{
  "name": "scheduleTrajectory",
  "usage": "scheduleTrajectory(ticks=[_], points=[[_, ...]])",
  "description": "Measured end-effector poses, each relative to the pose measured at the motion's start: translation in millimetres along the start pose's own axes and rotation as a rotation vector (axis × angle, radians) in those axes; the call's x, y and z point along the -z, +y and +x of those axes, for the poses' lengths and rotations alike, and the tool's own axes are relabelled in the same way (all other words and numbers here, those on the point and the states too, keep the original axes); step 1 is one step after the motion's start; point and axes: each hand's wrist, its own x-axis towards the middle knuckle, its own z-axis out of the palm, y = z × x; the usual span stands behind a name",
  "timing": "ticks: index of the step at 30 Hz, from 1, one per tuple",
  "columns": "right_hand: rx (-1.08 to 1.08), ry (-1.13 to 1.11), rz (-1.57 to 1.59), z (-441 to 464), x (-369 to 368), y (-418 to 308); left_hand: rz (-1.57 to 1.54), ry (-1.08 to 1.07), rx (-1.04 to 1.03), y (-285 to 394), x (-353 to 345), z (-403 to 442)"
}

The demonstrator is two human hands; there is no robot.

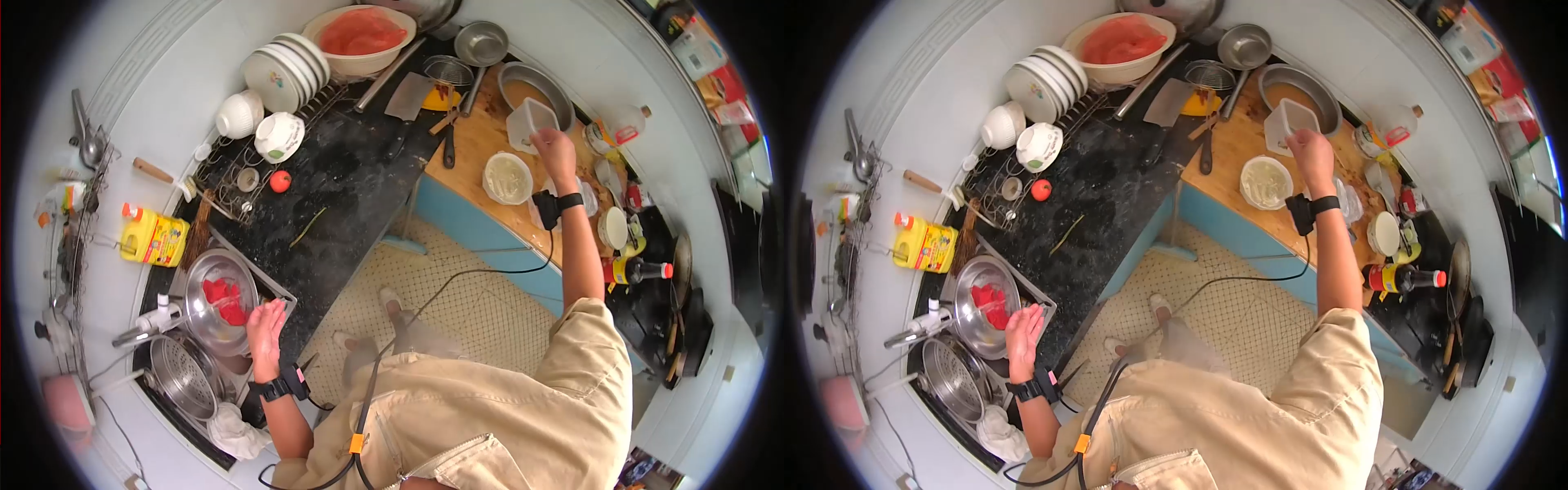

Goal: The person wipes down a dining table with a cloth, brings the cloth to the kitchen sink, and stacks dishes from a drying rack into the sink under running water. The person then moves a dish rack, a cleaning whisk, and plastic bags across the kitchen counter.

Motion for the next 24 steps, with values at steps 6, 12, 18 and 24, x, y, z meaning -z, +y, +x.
scheduleTrajectory(ticks=[6,12,18,24], points=[[0.208,-0.305,-0.002,31,-64,0,-0.002,0.008,-0.009,18,-26,-20],[0.335,-0.283,-0.054,43,-88,2,-0.004,0.104,0.010,8,6,-35],[0.228,-0.586,0.616,-42,-41,-227,-0.067,0.241,0.068,-9,40,-48],[0.433,-0.889,0.832,-176,-87,-381,-0.052,0.230,-0.071,18,58,-45]])
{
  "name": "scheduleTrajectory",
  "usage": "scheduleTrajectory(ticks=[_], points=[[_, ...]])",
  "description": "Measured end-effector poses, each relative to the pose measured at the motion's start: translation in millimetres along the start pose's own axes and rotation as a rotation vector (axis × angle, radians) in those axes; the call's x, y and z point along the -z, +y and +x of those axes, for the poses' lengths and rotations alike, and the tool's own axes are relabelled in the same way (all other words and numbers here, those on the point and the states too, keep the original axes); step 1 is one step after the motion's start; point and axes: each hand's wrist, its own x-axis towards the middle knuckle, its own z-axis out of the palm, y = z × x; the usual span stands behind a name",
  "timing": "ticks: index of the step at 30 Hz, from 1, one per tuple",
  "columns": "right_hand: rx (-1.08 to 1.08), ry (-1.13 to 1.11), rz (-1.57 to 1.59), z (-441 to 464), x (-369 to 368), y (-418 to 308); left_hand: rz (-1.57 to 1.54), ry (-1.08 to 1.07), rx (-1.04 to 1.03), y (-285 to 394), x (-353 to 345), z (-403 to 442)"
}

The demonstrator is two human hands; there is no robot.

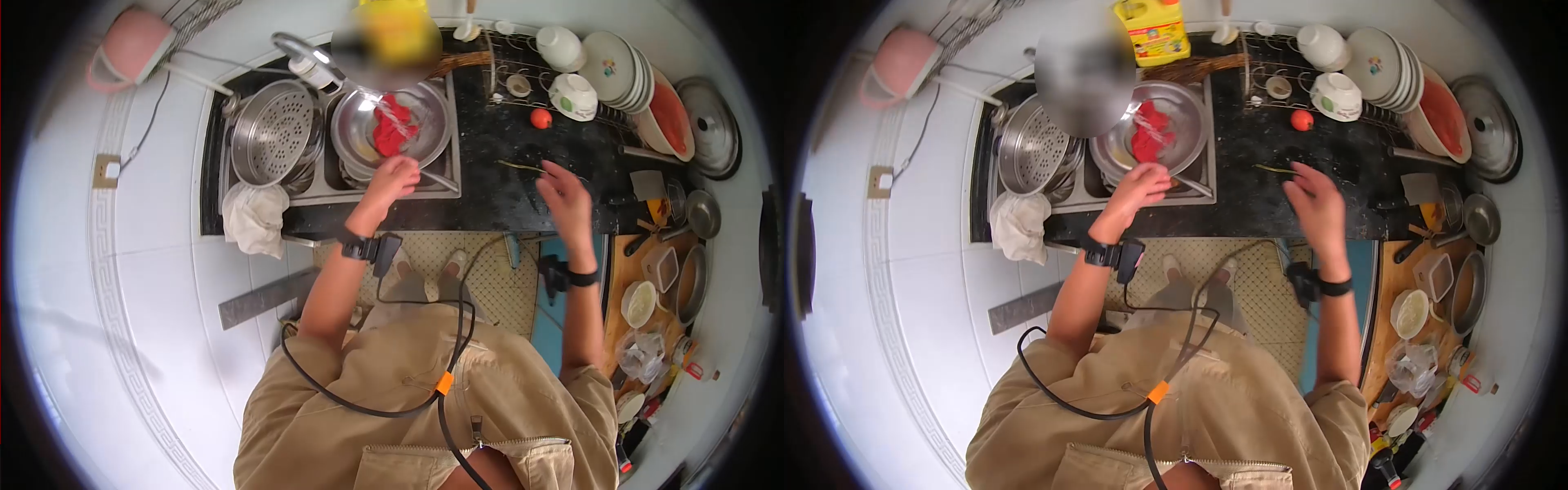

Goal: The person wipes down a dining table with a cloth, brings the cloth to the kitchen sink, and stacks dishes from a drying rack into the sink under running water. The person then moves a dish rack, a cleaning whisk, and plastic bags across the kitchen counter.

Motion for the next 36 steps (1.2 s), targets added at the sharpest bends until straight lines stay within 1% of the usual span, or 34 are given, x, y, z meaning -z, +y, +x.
scheduleTrajectory(ticks=[2,4,5,6,8,9,10,11,12,13,15,16,18,19,21,24,25,26,28,30,32,33,34,35,36], points=[[-0.051,-0.118,0.265,3,-57,-3,0.073,0.007,-0.099,10,10,3],[-0.076,-0.210,0.331,-1,-98,-20,0.074,0.024,-0.129,16,25,3],[-0.140,-0.261,0.445,-6,-114,-31,0.094,0.022,-0.164,18,34,1],[-0.136,-0.264,0.434,-8,-123,-35,0.083,0.022,-0.169,16,44,0],[-0.309,-0.389,0.527,-8,-138,-36,0.102,0.041,-0.172,14,65,-1],[-0.315,-0.383,0.511,-8,-141,-34,0.093,0.027,-0.181,11,76,-2],[-0.314,-0.370,0.499,-8,-142,-31,0.066,0.060,-0.166,4,90,-5],[-0.365,-0.318,0.531,-7,-141,-28,0.040,0.092,-0.153,-1,104,-6],[-0.415,-0.264,0.564,-5,-138,-23,0.034,0.074,-0.160,-8,118,-4],[-0.412,-0.245,0.551,-3,-135,-15,0.019,0.097,-0.147,-16,131,-2],[-0.486,-0.112,0.516,2,-115,6,-0.022,0.112,-0.112,-22,148,1],[-0.484,-0.068,0.497,4,-99,15,-0.047,0.104,-0.088,-24,150,4],[-0.538,-0.037,0.340,14,-69,30,-0.033,0.097,-0.060,-21,145,3],[-0.534,-0.007,0.335,21,-53,40,-0.031,0.073,-0.055,-20,140,3],[-0.560,0.061,0.201,38,-19,55,-0.040,0.012,-0.054,-20,126,6],[-0.578,0.156,0.173,66,25,58,-0.034,-0.053,-0.039,-18,96,14],[-0.576,0.162,0.241,78,35,61,-0.030,-0.081,-0.034,-18,84,15],[-0.572,0.167,0.244,91,45,66,-0.025,-0.106,-0.027,-16,74,18],[-0.656,0.135,0.501,128,63,72,-0.013,-0.104,-0.019,-18,52,29],[-0.678,0.150,0.558,175,71,99,-0.017,-0.111,0.013,-19,29,38],[-0.804,0.247,0.671,214,73,118,-0.009,-0.090,0.025,-21,8,46],[-0.726,0.166,0.736,234,75,151,0.003,-0.082,0.010,-21,-2,48],[-0.730,0.150,0.741,245,76,177,0.014,-0.075,-0.005,-20,-11,50],[-0.690,0.084,0.880,252,76,199,0.000,-0.052,-0.001,-17,-20,49],[-0.647,0.018,1.015,257,74,201,0.000,-0.039,0.001,-17,-25,51]])
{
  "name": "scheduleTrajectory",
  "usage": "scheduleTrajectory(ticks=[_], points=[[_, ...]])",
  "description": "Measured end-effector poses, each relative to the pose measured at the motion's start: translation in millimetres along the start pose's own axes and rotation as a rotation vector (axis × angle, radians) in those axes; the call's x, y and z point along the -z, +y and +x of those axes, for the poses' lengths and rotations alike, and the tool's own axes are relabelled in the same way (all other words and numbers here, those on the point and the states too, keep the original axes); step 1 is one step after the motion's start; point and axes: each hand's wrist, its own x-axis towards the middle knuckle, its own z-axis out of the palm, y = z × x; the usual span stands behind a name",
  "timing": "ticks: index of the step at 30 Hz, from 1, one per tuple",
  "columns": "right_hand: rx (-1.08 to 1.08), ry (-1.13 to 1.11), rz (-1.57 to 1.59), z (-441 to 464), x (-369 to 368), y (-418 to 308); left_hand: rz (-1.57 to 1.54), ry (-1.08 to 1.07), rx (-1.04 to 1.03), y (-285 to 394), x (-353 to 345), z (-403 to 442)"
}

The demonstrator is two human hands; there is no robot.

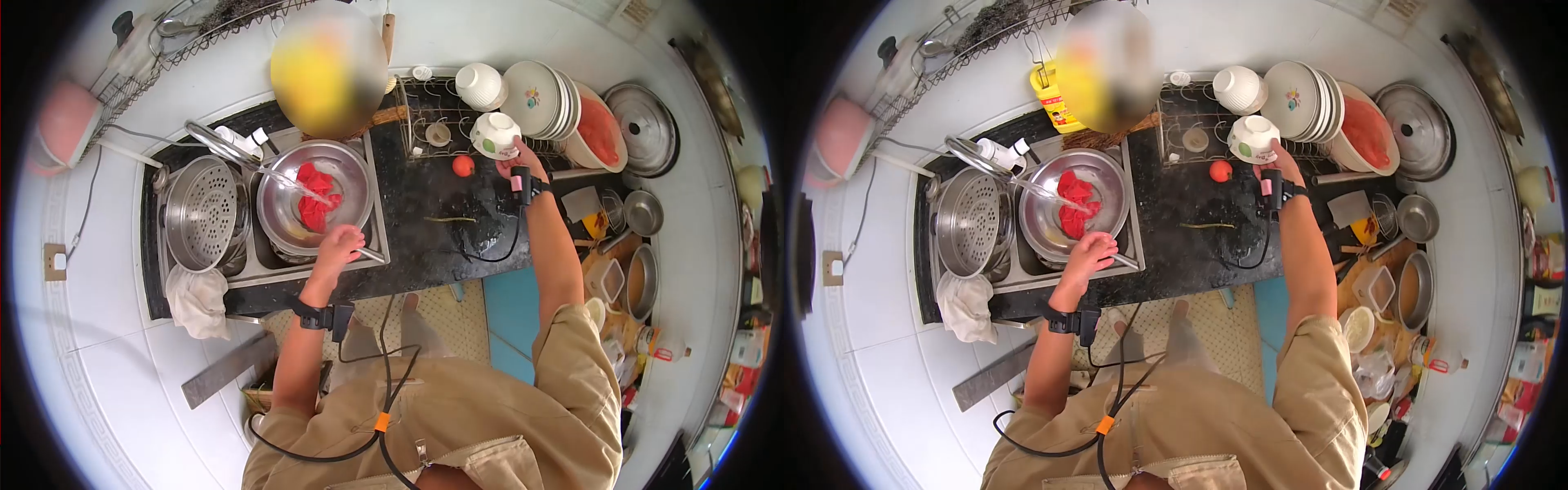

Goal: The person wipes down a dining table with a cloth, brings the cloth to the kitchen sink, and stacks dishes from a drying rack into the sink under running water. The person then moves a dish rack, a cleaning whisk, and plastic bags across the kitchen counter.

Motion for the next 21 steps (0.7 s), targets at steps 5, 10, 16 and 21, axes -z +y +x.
scheduleTrajectory(ticks=[5,10,16,21], points=[[0.049,-0.197,0.513,26,3,-8,-0.072,0.018,0.028,-10,0,-7],[0.329,-0.341,0.280,-53,-75,-29,-0.109,0.095,0.062,-16,24,-16],[0.520,-0.373,-0.706,-172,-215,50,-0.211,0.146,0.035,-38,70,-5],[1.286,-0.610,-1.515,-162,-284,201,-0.073,0.388,-0.040,-47,118,1]])
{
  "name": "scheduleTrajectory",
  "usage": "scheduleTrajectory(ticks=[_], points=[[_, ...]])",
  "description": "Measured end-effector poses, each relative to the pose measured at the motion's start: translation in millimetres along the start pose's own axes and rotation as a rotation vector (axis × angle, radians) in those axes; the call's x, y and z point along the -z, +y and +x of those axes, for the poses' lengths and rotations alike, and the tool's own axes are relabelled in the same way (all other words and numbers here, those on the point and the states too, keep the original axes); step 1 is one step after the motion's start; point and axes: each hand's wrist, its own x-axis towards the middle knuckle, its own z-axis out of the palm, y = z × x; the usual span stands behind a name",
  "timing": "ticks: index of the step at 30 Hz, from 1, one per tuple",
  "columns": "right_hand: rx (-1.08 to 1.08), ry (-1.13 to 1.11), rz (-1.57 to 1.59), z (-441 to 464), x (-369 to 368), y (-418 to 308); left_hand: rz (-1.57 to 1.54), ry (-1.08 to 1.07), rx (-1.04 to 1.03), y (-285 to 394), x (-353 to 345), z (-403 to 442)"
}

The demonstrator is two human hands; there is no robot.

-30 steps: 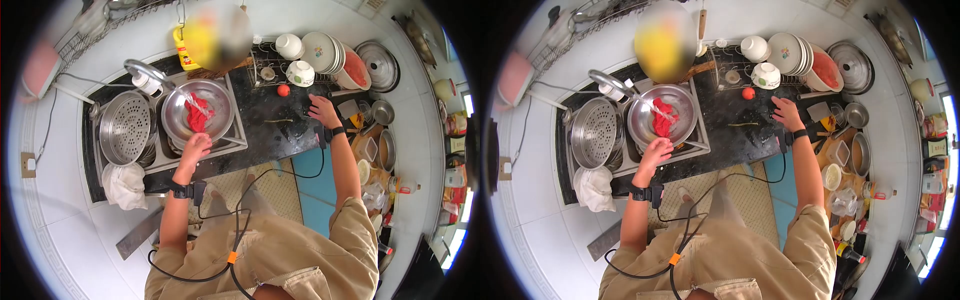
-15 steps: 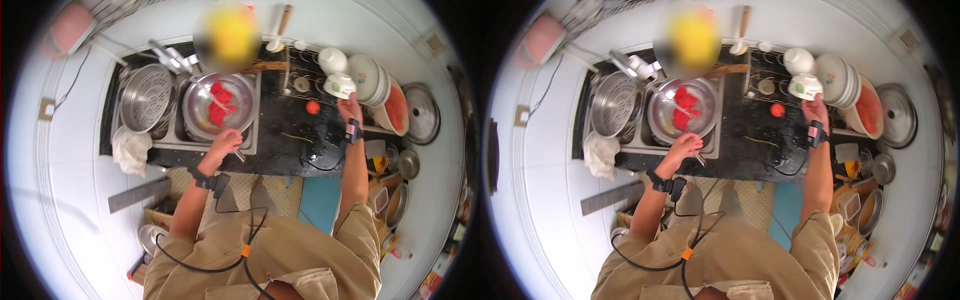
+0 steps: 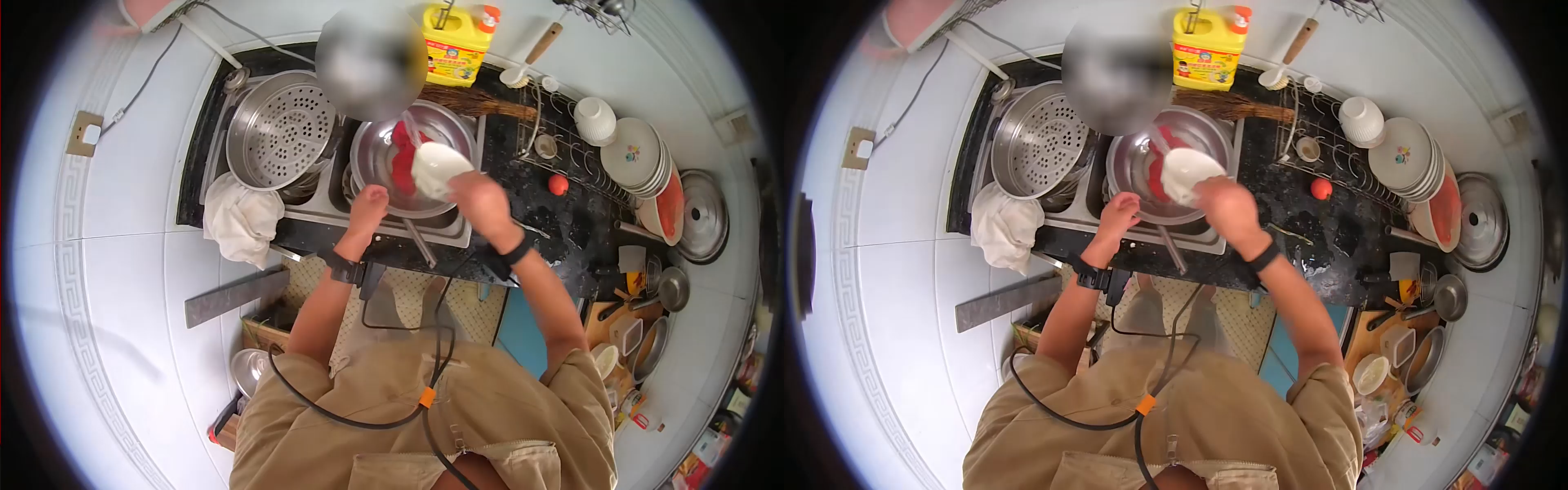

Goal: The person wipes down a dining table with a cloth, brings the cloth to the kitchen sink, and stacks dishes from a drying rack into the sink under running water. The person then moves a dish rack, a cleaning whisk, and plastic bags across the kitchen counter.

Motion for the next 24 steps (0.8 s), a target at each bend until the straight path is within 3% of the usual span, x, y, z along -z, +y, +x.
scheduleTrajectory(ticks=[4,7,9,12,15,17,18,21,22,23,24], points=[[0.042,-0.168,-0.108,8,-75,-10,0.263,0.134,-0.139,-19,40,34],[-0.036,-0.274,-0.246,-3,-100,-12,0.198,0.087,-0.194,-12,45,36],[-0.107,-0.372,-0.280,-14,-102,-7,0.140,0.026,-0.120,1,43,29],[-0.171,-0.169,-0.089,-13,-37,-31,0.009,-0.105,-0.039,3,35,32],[-0.360,-0.118,0.130,-36,58,-12,0.002,-0.209,-0.029,18,21,18],[-0.689,-0.151,0.191,-48,131,14,-0.014,-0.266,-0.006,31,4,4],[-0.786,-0.155,0.082,-64,156,49,-0.032,-0.296,0.021,34,-5,0],[-0.805,0.030,-0.197,-101,226,127,-0.050,-0.345,0.029,44,-36,-13],[-1.013,-0.120,-0.252,-92,257,140,-0.068,-0.372,0.047,48,-49,-18],[-0.804,0.159,-0.461,-129,259,197,-0.085,-0.400,0.065,51,-63,-23],[-0.800,0.174,-0.490,-133,279,220,-0.076,-0.421,0.060,55,-77,-27]])
